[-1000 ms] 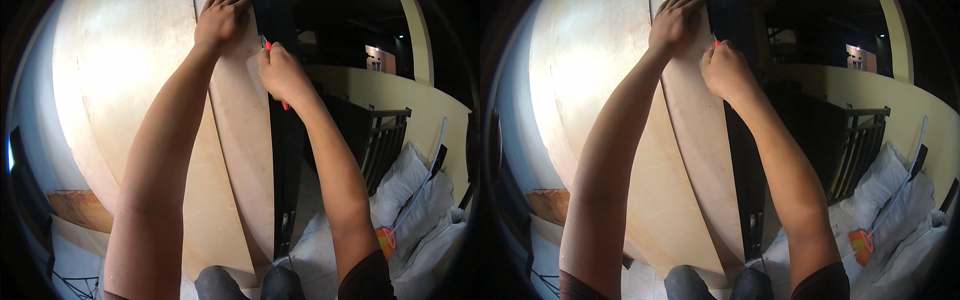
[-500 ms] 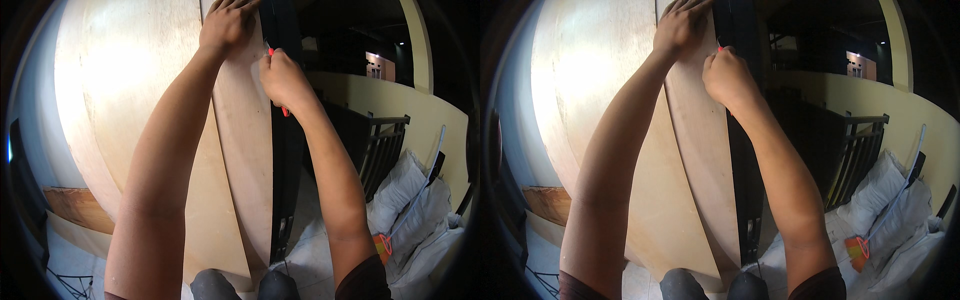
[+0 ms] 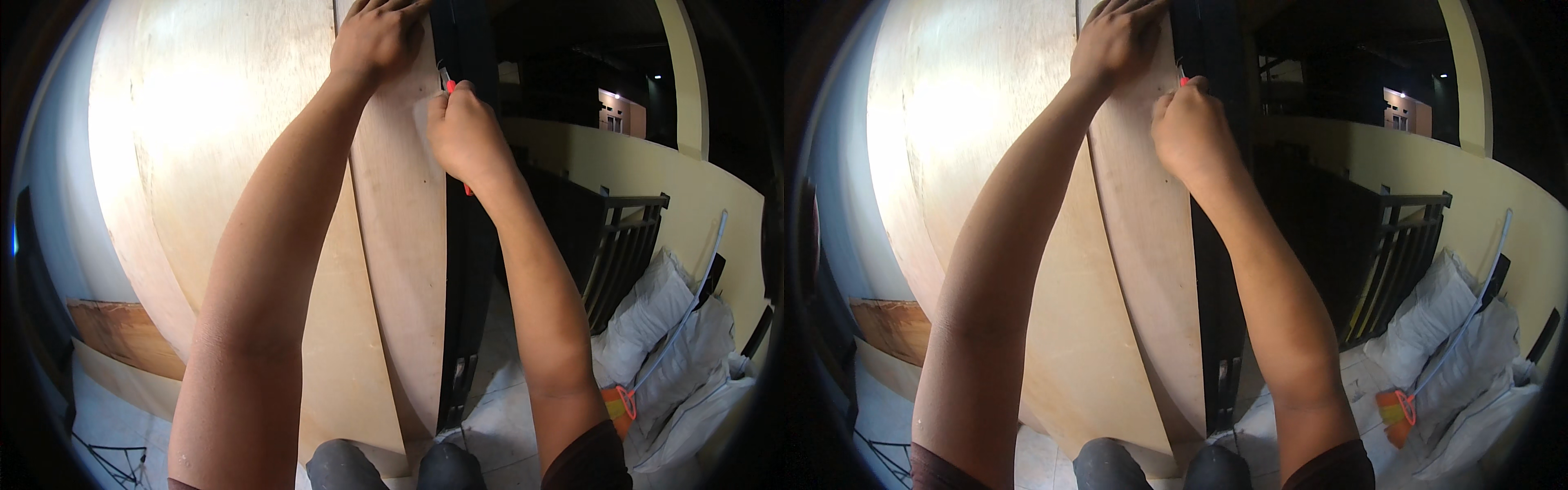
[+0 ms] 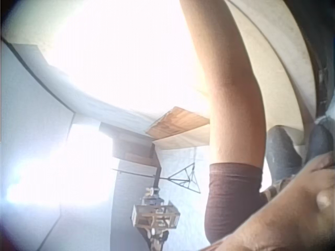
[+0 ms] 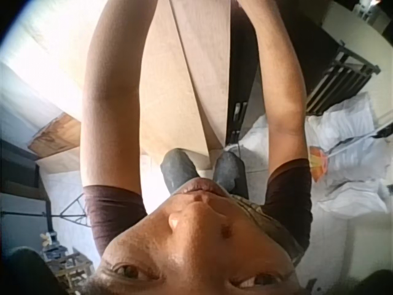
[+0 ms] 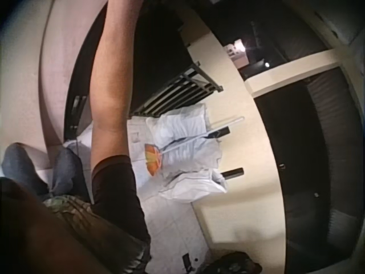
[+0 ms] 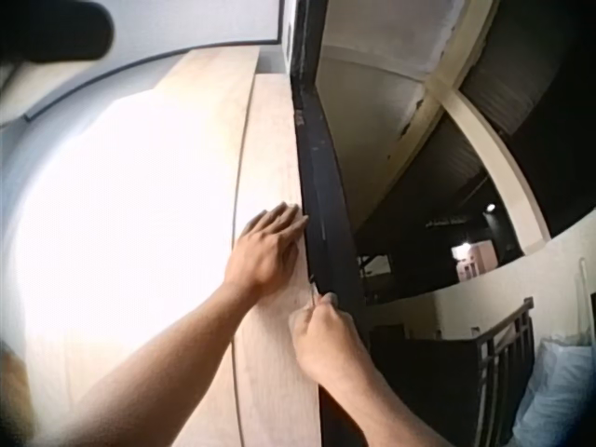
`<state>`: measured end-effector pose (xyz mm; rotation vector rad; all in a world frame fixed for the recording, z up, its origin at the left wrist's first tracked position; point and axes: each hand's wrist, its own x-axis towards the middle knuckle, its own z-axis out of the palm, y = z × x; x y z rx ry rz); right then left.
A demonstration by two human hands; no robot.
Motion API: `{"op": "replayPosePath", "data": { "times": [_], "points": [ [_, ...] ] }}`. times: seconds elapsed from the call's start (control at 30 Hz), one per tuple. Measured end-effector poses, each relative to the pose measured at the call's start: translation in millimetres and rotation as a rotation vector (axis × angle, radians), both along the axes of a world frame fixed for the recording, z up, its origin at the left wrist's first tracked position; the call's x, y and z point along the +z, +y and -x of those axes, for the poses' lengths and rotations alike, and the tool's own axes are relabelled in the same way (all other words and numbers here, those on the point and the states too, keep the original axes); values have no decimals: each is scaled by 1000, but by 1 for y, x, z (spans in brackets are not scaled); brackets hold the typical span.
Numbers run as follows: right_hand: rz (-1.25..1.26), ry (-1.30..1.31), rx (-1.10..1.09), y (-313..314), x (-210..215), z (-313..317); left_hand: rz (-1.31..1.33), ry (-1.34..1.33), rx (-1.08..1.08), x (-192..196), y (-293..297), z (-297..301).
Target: The person uses a red utility knife to cut and trim the edge of a large, light-colored wooden board. They hold the board steady with one hand while scoring and slicing along the edge with the other, occasionally adjusting their position on the floor.
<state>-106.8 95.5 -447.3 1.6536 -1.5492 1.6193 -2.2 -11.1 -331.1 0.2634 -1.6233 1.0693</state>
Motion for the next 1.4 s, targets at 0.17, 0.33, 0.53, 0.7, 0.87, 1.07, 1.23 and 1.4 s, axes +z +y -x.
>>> {"op": "replayPosePath", "data": {
  "times": [0.17,0.33,0.53,0.7,0.87,1.07,1.23,1.4],
  "points": [
    [-39,-1,24,1,2,3,5,-4,16,0,-2,1],
    [-100,14,3,5,5,0,7,5,31,1,-3,0],
    [-62,-4,-11,3,2,-1,-9,-5,26,0,-1,2],
    [-19,-11,-5,4,1,-4,-1,6,41,0,-3,-2],
    [-65,-8,-3,2,1,-1,-8,8,38,0,-4,2],
    [-124,-5,1,-2,6,3,11,7,35,1,-3,1],
    [-171,-4,-39,-7,4,3,6,-16,26,2,-3,0],
    [-159,-3,-73,0,-17,-2,5,-17,24,3,-7,3]
  ]
}}
